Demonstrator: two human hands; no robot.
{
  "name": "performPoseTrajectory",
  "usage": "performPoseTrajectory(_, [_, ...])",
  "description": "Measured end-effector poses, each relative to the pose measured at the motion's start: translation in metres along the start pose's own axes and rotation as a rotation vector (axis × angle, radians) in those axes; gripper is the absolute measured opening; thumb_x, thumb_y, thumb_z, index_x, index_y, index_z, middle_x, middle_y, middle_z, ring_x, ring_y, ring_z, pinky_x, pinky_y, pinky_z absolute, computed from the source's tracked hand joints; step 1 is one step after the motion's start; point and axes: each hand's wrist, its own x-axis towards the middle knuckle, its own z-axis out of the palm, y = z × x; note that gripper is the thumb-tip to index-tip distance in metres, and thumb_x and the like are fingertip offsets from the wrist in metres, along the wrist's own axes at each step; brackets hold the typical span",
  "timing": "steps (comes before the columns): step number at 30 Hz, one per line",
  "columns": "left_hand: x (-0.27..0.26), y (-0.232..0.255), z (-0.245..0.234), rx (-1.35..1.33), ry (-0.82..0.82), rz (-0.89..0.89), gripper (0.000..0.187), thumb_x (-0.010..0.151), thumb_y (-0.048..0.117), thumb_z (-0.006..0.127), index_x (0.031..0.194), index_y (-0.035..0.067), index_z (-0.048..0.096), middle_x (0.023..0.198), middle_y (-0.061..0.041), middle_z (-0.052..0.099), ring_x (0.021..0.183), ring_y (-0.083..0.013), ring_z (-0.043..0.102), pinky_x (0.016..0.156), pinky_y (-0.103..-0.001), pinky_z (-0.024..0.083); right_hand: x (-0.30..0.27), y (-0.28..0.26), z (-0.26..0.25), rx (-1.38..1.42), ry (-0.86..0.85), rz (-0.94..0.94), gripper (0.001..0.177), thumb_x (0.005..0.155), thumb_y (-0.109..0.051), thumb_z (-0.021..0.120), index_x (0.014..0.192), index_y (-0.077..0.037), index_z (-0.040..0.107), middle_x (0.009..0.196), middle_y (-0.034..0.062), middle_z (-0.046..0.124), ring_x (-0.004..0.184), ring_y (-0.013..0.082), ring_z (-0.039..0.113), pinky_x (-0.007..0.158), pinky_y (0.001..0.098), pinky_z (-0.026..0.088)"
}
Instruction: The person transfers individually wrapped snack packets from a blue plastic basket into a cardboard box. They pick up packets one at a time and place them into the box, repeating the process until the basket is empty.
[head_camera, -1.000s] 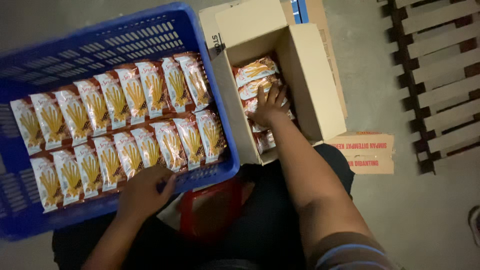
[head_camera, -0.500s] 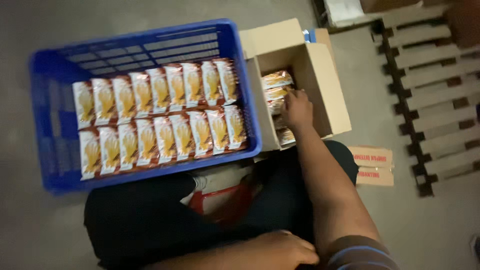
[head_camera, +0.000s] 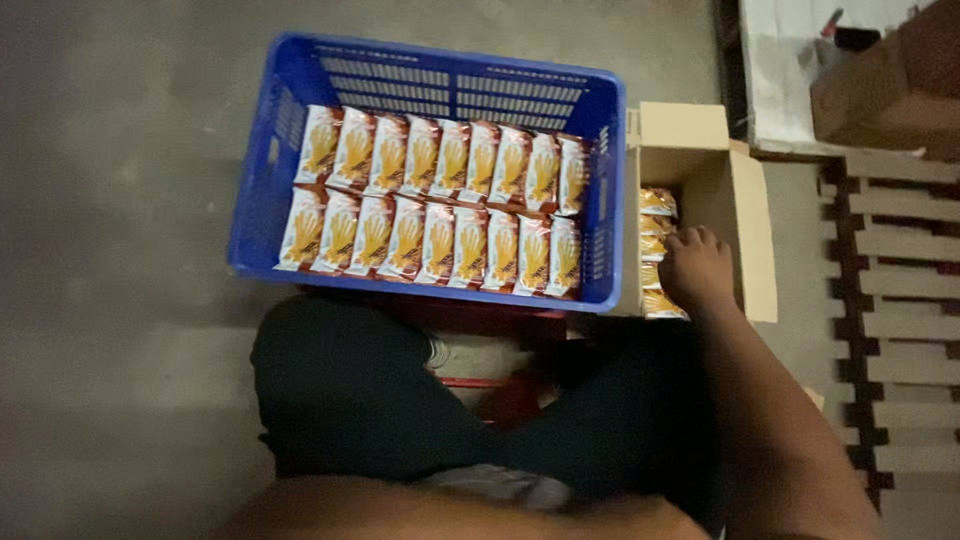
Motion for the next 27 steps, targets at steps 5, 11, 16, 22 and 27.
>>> performPoseTrajectory(5, [0.002, 0.044, -0.017, 0.417, 0.213, -0.148, 0.040, 0.087, 0.048, 0.049, 0.089, 0.012, 0.067, 0.102, -0.020, 0.076, 0.095, -0.0416, 0.073, 0.072, -0.053, 0.054, 0.007, -0.023, -0.024, 0.134, 0.039, 0.022, 0.046, 0.092, -0.029, 0.055, 0.136, -0.019, 0.067, 0.121, 0.0133, 0.071, 0.100, 0.0414, 0.065, 0.079, 0.0551, 0.053])
performPoseTrajectory(11, [-0.023, 0.014, -0.044, 0.107, -0.110, -0.051, 0.035, 0.099, 0.032, 0.051, 0.116, 0.008, 0.070, 0.109, -0.024, 0.074, 0.095, -0.0338, 0.075, 0.080, -0.041, 0.057, 0.041, -0.087, -0.039, 0.743, -0.080, 0.438, 0.038, 0.100, -0.044, 0.055, 0.121, -0.012, 0.060, 0.113, 0.0246, 0.069, 0.099, 0.0435, 0.066, 0.084, 0.0556, 0.048])
performPoseTrajectory(16, [-0.060, 0.003, -0.081, 0.437, 0.111, 0.286, 0.031, 0.092, 0.046, 0.056, 0.092, 0.018, 0.070, 0.084, -0.002, 0.075, 0.075, -0.0155, 0.070, 0.067, -0.035, 0.052, 0.036, -0.128, -0.056, 0.673, -0.001, 0.633, 0.043, 0.091, -0.032, 0.058, 0.124, -0.005, 0.049, 0.131, 0.0307, 0.057, 0.134, 0.0525, 0.038, 0.115, 0.0660, 0.018])
performPoseTrajectory(22, [-0.157, -0.005, -0.180, 0.448, 0.733, 0.182, 0.027, 0.096, 0.031, 0.064, 0.101, 0.005, 0.067, 0.102, -0.025, 0.069, 0.104, -0.0472, 0.067, 0.088, -0.056, 0.051, 0.025, -0.136, -0.058, 0.433, 0.110, 0.532, 0.051, 0.086, -0.034, 0.074, 0.119, -0.004, 0.050, 0.109, 0.0275, 0.065, 0.109, 0.0535, 0.061, 0.093, 0.0640, 0.048])
performPoseTrajectory(27, [-0.190, -0.035, -0.253, 0.345, 1.020, -0.090, 0.017, 0.101, 0.026, 0.060, 0.101, 0.010, 0.068, 0.100, -0.013, 0.068, 0.095, -0.0308, 0.070, 0.084, -0.044, 0.054, 0.039, -0.106, -0.022, 0.674, -0.052, 0.545, 0.073, 0.079, -0.031, 0.080, 0.134, -0.003, 0.041, 0.134, 0.0376, 0.055, 0.120, 0.0630, 0.056, 0.104, 0.0682, 0.044])
